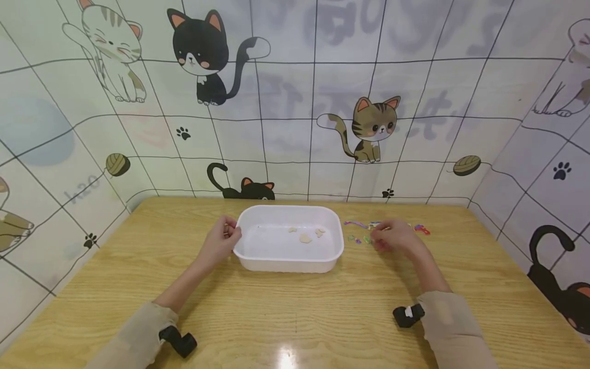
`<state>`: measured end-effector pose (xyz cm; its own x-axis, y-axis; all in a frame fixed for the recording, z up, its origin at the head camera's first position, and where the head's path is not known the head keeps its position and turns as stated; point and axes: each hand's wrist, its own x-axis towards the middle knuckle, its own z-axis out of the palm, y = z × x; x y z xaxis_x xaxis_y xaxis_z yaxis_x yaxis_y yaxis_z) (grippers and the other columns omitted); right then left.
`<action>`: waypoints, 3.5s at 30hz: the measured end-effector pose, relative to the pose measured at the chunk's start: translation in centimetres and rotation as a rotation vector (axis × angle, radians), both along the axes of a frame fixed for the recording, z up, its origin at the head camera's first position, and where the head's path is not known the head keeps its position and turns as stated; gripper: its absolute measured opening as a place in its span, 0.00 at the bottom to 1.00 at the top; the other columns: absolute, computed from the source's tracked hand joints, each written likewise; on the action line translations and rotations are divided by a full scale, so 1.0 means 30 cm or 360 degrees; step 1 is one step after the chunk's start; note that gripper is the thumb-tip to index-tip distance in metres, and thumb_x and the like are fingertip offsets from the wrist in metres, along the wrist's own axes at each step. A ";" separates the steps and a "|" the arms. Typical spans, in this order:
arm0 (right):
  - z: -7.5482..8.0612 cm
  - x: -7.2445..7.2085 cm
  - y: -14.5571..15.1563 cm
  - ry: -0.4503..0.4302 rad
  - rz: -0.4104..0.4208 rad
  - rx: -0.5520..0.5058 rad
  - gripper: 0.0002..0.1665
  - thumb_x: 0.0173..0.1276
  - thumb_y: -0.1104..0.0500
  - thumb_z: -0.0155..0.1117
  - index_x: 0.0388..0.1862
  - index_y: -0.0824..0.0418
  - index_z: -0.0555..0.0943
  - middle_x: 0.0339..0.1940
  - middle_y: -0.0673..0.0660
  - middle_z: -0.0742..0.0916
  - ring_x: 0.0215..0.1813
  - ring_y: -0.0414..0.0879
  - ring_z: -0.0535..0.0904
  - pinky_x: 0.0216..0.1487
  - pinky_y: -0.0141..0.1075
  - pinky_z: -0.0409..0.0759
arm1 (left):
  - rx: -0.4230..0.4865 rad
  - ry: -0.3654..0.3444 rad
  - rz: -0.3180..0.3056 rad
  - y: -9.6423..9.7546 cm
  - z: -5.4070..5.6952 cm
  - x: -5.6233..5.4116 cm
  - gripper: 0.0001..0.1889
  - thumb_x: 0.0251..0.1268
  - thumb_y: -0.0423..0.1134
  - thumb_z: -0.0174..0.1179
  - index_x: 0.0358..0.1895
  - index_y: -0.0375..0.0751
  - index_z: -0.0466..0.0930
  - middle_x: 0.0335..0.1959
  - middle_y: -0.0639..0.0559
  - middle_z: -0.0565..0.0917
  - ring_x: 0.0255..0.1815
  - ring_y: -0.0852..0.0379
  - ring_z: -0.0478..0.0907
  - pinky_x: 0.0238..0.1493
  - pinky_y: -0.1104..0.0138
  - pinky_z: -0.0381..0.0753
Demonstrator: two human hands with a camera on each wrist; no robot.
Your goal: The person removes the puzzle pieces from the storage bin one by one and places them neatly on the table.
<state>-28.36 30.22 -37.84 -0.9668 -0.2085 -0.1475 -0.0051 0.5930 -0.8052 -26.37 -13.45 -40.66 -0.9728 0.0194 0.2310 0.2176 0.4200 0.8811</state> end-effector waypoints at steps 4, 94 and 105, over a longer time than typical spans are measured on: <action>0.020 0.006 -0.009 0.0076 0.0000 0.0032 0.25 0.75 0.59 0.57 0.59 0.82 0.72 0.45 0.68 0.85 0.41 0.51 0.84 0.45 0.41 0.85 | -0.0001 0.0001 0.0002 -0.002 -0.001 0.000 0.08 0.68 0.31 0.54 0.48 0.33 0.70 0.29 0.47 0.76 0.27 0.55 0.70 0.27 0.69 0.71; -0.001 -0.057 -0.547 0.0330 0.0200 0.0323 0.06 0.65 0.62 0.70 0.35 0.65 0.84 0.28 0.54 0.85 0.29 0.43 0.76 0.31 0.34 0.74 | -0.0010 -0.0002 -0.0017 -0.006 0.003 -0.007 0.09 0.68 0.31 0.54 0.48 0.33 0.69 0.28 0.47 0.75 0.28 0.55 0.70 0.27 0.70 0.70; -0.010 -0.065 -0.547 0.0393 0.0190 0.0185 0.04 0.64 0.63 0.71 0.32 0.64 0.85 0.21 0.52 0.85 0.23 0.38 0.76 0.28 0.31 0.72 | -0.0012 -0.0003 -0.0014 -0.005 0.001 -0.008 0.09 0.68 0.31 0.54 0.48 0.34 0.70 0.28 0.47 0.76 0.28 0.55 0.70 0.27 0.70 0.71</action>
<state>-30.30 13.82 -38.14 -0.9461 -0.3184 0.0593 -0.2674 0.6648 -0.6975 -26.60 -13.59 -40.63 -0.9730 0.0295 0.2289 0.2195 0.4246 0.8783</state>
